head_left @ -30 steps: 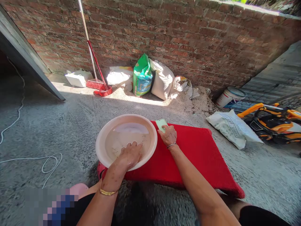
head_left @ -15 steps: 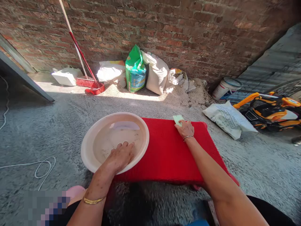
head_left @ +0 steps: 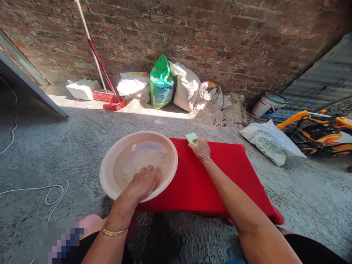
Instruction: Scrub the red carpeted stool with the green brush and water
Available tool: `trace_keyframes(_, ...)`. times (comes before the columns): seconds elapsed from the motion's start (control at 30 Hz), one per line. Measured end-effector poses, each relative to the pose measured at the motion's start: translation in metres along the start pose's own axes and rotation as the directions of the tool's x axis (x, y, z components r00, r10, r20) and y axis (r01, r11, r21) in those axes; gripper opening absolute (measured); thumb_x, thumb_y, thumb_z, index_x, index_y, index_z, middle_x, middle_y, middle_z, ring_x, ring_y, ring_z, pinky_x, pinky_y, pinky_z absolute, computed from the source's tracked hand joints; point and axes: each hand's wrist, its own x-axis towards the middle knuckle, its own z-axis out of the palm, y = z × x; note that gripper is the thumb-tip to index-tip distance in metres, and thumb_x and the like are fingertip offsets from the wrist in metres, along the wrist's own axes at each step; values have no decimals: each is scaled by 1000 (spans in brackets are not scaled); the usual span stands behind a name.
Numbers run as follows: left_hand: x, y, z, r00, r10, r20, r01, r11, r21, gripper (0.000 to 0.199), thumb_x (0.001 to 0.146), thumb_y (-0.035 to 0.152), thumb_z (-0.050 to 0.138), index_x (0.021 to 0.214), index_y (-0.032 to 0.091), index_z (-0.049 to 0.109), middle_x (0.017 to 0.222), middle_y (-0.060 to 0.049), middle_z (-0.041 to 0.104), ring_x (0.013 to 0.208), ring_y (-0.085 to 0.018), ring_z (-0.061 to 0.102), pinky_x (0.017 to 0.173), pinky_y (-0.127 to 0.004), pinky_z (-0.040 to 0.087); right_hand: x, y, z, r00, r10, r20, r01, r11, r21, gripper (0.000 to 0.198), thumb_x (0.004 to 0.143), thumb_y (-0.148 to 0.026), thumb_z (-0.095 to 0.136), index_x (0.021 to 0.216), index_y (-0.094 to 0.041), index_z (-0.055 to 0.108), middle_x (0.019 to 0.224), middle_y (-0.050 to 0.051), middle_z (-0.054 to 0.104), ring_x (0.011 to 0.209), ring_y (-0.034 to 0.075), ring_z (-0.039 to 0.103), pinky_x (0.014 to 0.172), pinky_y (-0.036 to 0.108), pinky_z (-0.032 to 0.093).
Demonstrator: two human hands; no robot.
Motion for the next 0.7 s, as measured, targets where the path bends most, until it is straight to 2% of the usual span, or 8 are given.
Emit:
trace_keyframes(0.07, 0, 0, -1, 1000, -4, 13, 4, 1000, -6, 53, 101, 24, 41, 154, 20, 51, 142, -18, 59, 130, -33, 57, 107, -49, 51, -3, -34, 12, 993, -98, 64, 100, 995, -27, 41, 93, -48, 66, 127, -27, 74, 127, 10, 66, 114, 25, 65, 99, 35, 48)
trace_keyframes(0.13, -1, 1, -4, 999, -13, 44, 14, 1000, -12, 54, 102, 25, 40, 154, 20, 51, 145, -18, 58, 132, -33, 56, 109, -49, 50, -4, -53, 15, 984, -141, 113, 147, 988, -43, 42, 94, -50, 65, 129, -28, 74, 130, 10, 66, 115, 25, 65, 100, 35, 47)
trace_keyframes(0.23, -1, 2, -8, 997, -16, 73, 17, 1000, -6, 53, 103, 26, 38, 154, 20, 50, 148, -18, 56, 135, -34, 54, 110, -50, 49, 3, -49, 8, 983, -104, 153, 116, 991, -68, 45, 95, -50, 64, 133, -28, 73, 134, 11, 65, 115, 26, 65, 102, 35, 46)
trace_keyframes(0.33, -1, 3, -10, 996, -23, 83, 23, 1000, 3, 53, 103, 27, 39, 154, 21, 51, 148, -17, 56, 136, -34, 54, 111, -50, 49, 18, -9, -11, 994, 1, 111, 11, 994, -110, 45, 95, -48, 63, 134, -27, 72, 136, 13, 64, 116, 26, 66, 101, 35, 46)
trace_keyframes(0.43, 1, 2, -10, 997, -23, 77, 23, 1000, -3, 53, 103, 26, 40, 155, 19, 50, 148, -17, 57, 137, -33, 55, 112, -49, 49, 32, 54, -40, 986, 166, 24, -162, 978, -133, 44, 95, -45, 64, 134, -25, 73, 137, 15, 64, 119, 27, 65, 100, 36, 45)
trace_keyframes(0.5, 1, 2, -9, 997, -19, 74, 19, 1000, 0, 53, 103, 26, 40, 154, 18, 51, 147, -17, 58, 135, -33, 56, 112, -49, 49, 38, 100, -62, 955, 293, -49, -297, 948, -117, 44, 93, -43, 66, 132, -24, 74, 136, 17, 64, 121, 29, 63, 99, 37, 44)
trace_keyframes(0.6, 2, 2, -9, 997, -24, 76, 24, 1000, 8, 53, 103, 26, 39, 154, 18, 52, 149, -18, 57, 137, -34, 56, 112, -49, 49, 37, 157, -95, 880, 449, -154, -463, 884, -68, 45, 95, -42, 63, 132, -19, 74, 136, 23, 62, 123, 33, 60, 94, 42, 43)
trace_keyframes(0.7, 2, 0, -6, 998, -23, 64, 22, 1000, 6, 52, 103, 26, 39, 153, 18, 52, 150, -18, 56, 137, -33, 56, 112, -48, 48, 26, 186, -113, 833, 513, -207, -532, 846, -42, 51, 96, -43, 59, 137, -15, 70, 137, 28, 58, 121, 37, 59, 91, 46, 43)
